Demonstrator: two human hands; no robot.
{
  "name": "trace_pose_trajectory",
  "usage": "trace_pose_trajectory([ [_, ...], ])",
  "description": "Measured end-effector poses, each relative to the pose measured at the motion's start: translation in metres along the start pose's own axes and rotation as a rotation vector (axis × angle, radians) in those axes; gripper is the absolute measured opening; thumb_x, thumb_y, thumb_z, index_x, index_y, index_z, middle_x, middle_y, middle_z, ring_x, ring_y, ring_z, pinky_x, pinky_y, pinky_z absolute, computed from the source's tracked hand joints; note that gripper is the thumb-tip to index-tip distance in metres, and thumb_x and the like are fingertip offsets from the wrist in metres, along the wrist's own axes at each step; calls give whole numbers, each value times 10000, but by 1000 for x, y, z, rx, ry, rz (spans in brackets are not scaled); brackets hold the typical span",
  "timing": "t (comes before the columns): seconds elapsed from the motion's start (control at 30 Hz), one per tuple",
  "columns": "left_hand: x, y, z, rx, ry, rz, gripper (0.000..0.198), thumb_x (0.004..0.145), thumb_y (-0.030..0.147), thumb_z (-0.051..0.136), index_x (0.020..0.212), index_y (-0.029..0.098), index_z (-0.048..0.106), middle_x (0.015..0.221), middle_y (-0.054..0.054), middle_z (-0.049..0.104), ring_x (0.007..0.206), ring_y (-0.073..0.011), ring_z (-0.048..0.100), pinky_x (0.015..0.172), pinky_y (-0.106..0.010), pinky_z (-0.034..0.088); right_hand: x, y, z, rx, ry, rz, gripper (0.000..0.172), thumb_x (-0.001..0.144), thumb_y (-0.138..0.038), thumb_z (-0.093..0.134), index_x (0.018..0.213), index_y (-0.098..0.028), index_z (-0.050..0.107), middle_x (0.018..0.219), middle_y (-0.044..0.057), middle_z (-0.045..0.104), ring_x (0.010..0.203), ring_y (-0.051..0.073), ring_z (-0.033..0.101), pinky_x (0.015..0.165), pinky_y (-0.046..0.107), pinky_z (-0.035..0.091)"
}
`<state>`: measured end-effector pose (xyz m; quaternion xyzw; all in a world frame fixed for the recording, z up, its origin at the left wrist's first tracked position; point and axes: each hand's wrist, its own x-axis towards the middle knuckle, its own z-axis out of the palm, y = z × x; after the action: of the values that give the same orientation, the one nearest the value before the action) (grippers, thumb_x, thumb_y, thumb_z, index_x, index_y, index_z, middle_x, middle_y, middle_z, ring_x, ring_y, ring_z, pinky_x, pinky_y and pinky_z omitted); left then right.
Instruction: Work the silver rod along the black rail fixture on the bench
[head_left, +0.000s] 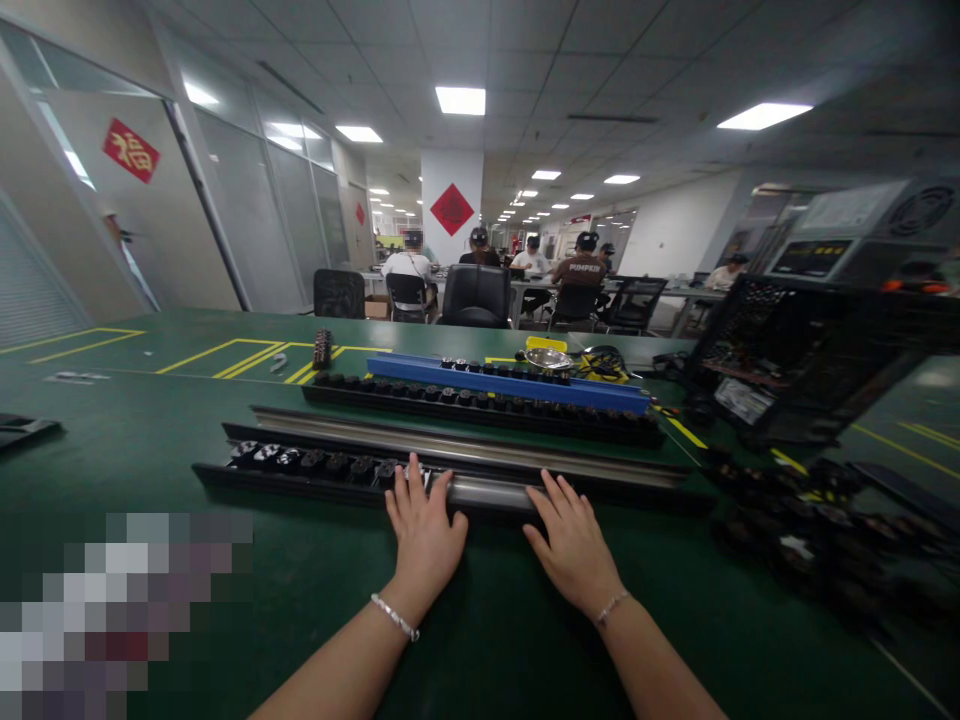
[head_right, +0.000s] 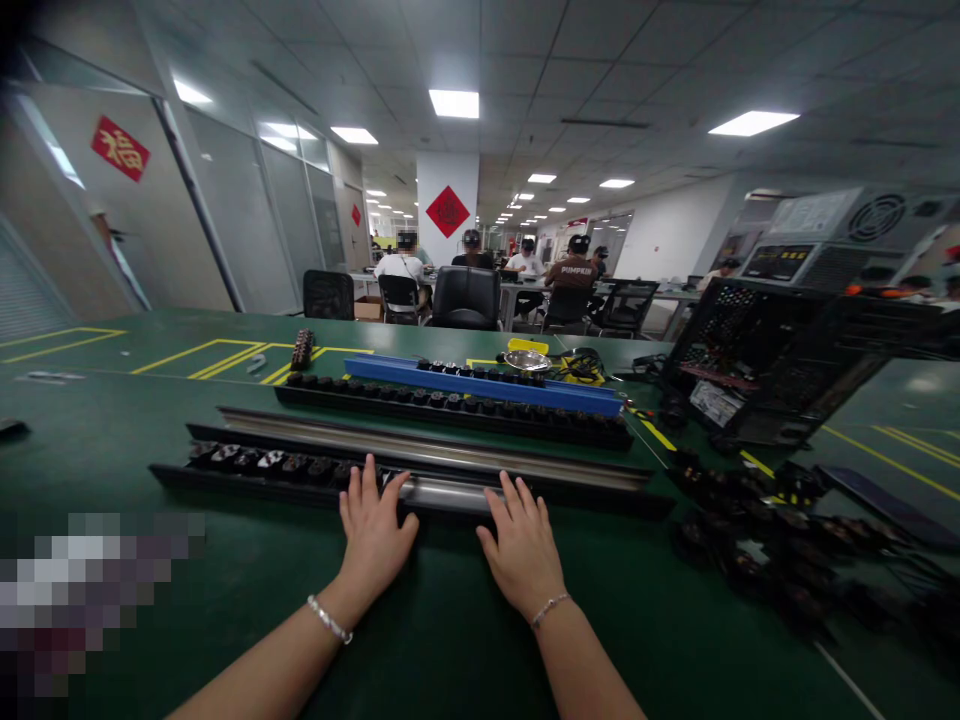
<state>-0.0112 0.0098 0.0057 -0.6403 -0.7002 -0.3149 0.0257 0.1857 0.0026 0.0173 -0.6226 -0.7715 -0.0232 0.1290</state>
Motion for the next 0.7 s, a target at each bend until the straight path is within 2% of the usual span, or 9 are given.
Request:
trace_pose_trajectory([
  [0.13,-2,0,-1,-3,-18,-2,517,701,186,555,1210,259,512,1507,-91,101,1364,-349,34,1069,-547,119,0,3,-1,30,-16,13,421,846,-370,381,1222,-239,515,1483,25,228,1351,238,171,1066,477,186],
  [0.3,-4,2,-2,15,-57,17,511,698,187,555,1203,259,519,1496,-82,164,1366,-333,56,1072,-557,98,-1,1,0,53,-8,18,370,828,-339,407,1150,-230,553,1483,30,229,1353,240,164,1063,483,187],
  [0.7,-4,5,-6,58,-89,26,463,718,195,511,1177,238,542,1425,-42,342,1348,-311,146,1072,-583,107,0,2,-1,55,7,-8,364,805,-273,426,1136,-204,561,1473,65,253,1344,262,186,1034,488,253],
])
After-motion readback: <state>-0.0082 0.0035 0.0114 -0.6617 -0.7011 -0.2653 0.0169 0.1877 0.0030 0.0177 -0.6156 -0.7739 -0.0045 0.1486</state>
